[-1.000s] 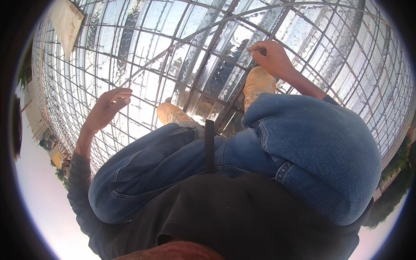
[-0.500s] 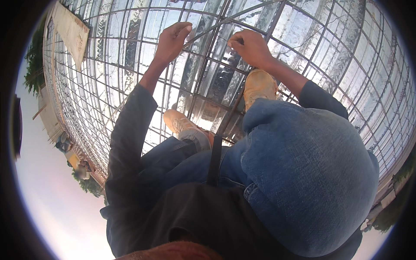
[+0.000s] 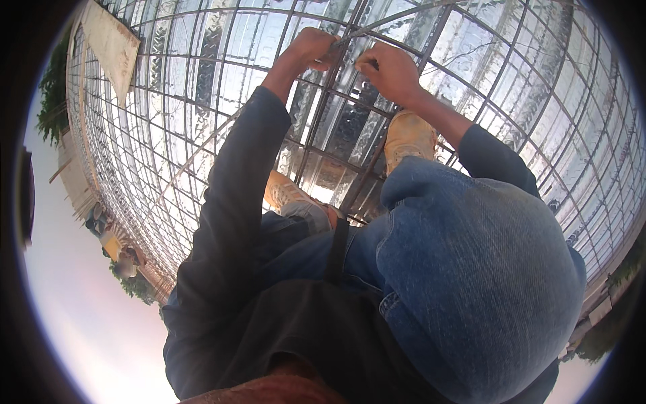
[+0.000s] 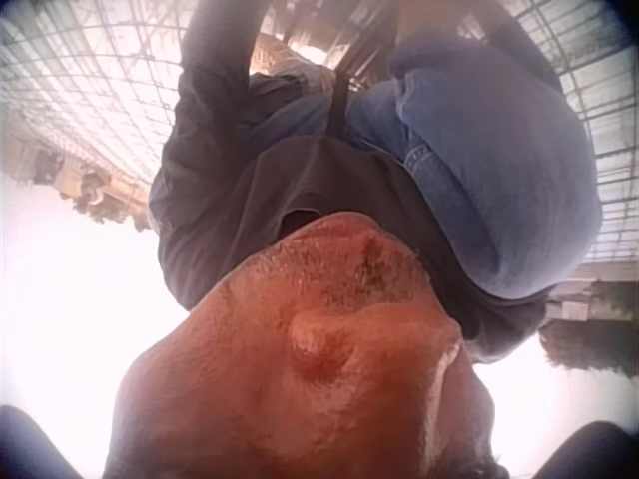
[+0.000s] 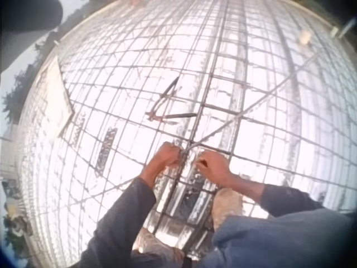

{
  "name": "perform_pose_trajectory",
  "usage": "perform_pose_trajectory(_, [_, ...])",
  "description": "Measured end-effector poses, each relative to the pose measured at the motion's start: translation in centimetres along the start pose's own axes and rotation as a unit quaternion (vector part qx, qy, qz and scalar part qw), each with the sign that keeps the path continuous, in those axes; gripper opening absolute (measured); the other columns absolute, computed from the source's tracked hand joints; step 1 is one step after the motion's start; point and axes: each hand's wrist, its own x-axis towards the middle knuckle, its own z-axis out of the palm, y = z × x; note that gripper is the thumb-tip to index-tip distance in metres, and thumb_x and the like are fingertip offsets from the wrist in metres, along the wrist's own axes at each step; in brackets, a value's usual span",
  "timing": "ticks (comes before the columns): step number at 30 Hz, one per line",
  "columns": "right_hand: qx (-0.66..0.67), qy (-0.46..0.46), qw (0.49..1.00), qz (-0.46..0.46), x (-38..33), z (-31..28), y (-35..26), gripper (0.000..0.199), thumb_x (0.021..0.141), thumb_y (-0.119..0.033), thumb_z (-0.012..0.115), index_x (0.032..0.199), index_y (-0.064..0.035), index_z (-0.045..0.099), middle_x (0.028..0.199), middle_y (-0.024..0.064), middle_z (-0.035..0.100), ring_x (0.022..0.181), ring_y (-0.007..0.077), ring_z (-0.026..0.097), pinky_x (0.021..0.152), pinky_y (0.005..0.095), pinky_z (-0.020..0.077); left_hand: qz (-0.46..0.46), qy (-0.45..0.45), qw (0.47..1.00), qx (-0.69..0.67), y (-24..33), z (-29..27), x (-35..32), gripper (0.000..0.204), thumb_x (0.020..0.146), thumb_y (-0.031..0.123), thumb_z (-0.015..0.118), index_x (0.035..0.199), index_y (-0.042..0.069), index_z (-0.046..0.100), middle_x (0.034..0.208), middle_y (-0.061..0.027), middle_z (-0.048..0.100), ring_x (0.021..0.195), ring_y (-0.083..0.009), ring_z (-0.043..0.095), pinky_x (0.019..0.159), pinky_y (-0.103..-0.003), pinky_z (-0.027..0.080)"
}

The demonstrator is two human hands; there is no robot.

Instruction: The person uses pliers to twist wire ties around intersecting rebar rods on a metal grid structure. They repeatedly position the wire, wrap it around the intersection, and twist it tight to secure the rebar in place.

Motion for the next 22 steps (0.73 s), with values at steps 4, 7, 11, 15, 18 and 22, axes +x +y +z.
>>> perform_pose_trajectory(4, [-0.06, 0.006, 0.998, -0.009, 0.1, 0.4, -0.5, 0.017, 0.098, -0.023, 0.07, 0.103, -0.0101, 0.08, 0.103, 0.0126, 0.07, 0.09, 0.036, 0.071, 0.083, 0.0493, 0.0557, 0.036, 0.034, 0.997, -0.058, -0.8, 0.1, 0.4, 0.03, 0.103, 0.026, 0.07, 0.12, 0.001, 0.077, 0.108, -0.01, 0.079, 0.092, -0.022, 0.077, 0.072, -0.039, 0.067])
perform_pose_trajectory(7, [-0.135, 0.028, 0.989, -0.054, 0.6, 0.9, -0.3, 0.014, 0.101, -0.019, 0.068, 0.107, -0.0075, 0.073, 0.099, 0.0124, 0.067, 0.087, 0.0353, 0.072, 0.076, 0.0474, 0.058, 0.09, 0.084, 0.986, -0.113, -1.0, 1.1, -0.1, 0.03, 0.103, 0.024, 0.071, 0.121, 0.001, 0.076, 0.104, -0.009, 0.08, 0.096, -0.0191, 0.076, 0.073, -0.038, 0.066])
perform_pose_trajectory(11, [-0.253, -0.009, 0.965, -0.073, 1.1, 1.2, -0.8, 0.013, 0.104, -0.016, 0.062, 0.112, -0.0056, 0.064, 0.101, 0.0147, 0.067, 0.088, 0.0382, 0.073, 0.076, 0.0501, 0.0608, 0.154, 0.132, 0.964, -0.174, -1.8, 1.8, -1.1, 0.027, 0.103, 0.021, 0.071, 0.115, -0.002, 0.077, 0.097, -0.0092, 0.081, 0.086, -0.0158, 0.076, 0.068, -0.034, 0.063])
perform_pose_trajectory(15, [-0.256, 0.006, 0.963, -0.084, 1.5, 1.1, -0.4, 0.013, 0.104, -0.014, 0.061, 0.111, -0.0042, 0.062, 0.105, 0.0172, 0.069, 0.089, 0.04, 0.074, 0.076, 0.0513, 0.0605, 0.18, 0.165, 0.953, -0.178, -2.2, 1.9, -0.9, 0.025, 0.103, 0.017, 0.069, 0.111, -0.005, 0.077, 0.092, -0.0106, 0.08, 0.079, -0.015, 0.075, 0.069, -0.031, 0.061])
perform_pose_trajectory(18, [-0.255, -0.014, 0.965, -0.053, 1.8, 0.9, -0.8, 0.015, 0.103, -0.014, 0.062, 0.114, -0.0042, 0.064, 0.106, 0.0181, 0.07, 0.093, 0.0399, 0.075, 0.078, 0.051, 0.0608, 0.198, 0.146, 0.924, -0.292, -2.3, 1.5, -0.7, 0.023, 0.104, 0.013, 0.067, 0.108, -0.008, 0.076, 0.089, -0.0121, 0.078, 0.077, -0.0167, 0.075, 0.071, -0.031, 0.062])
perform_pose_trajectory(22, [-0.265, -0.05, 0.962, -0.037, 2.1, 0.5, -0.2, 0.022, 0.104, -0.017, 0.064, 0.121, -0.0023, 0.061, 0.107, 0.0202, 0.069, 0.099, 0.04, 0.075, 0.08, 0.0486, 0.0624, 0.195, 0.149, 0.915, -0.32, -2.0, 1.4, -0.8, 0.022, 0.104, 0.01, 0.066, 0.107, -0.01, 0.075, 0.087, -0.0133, 0.077, 0.076, -0.0195, 0.075, 0.071, -0.032, 0.062])
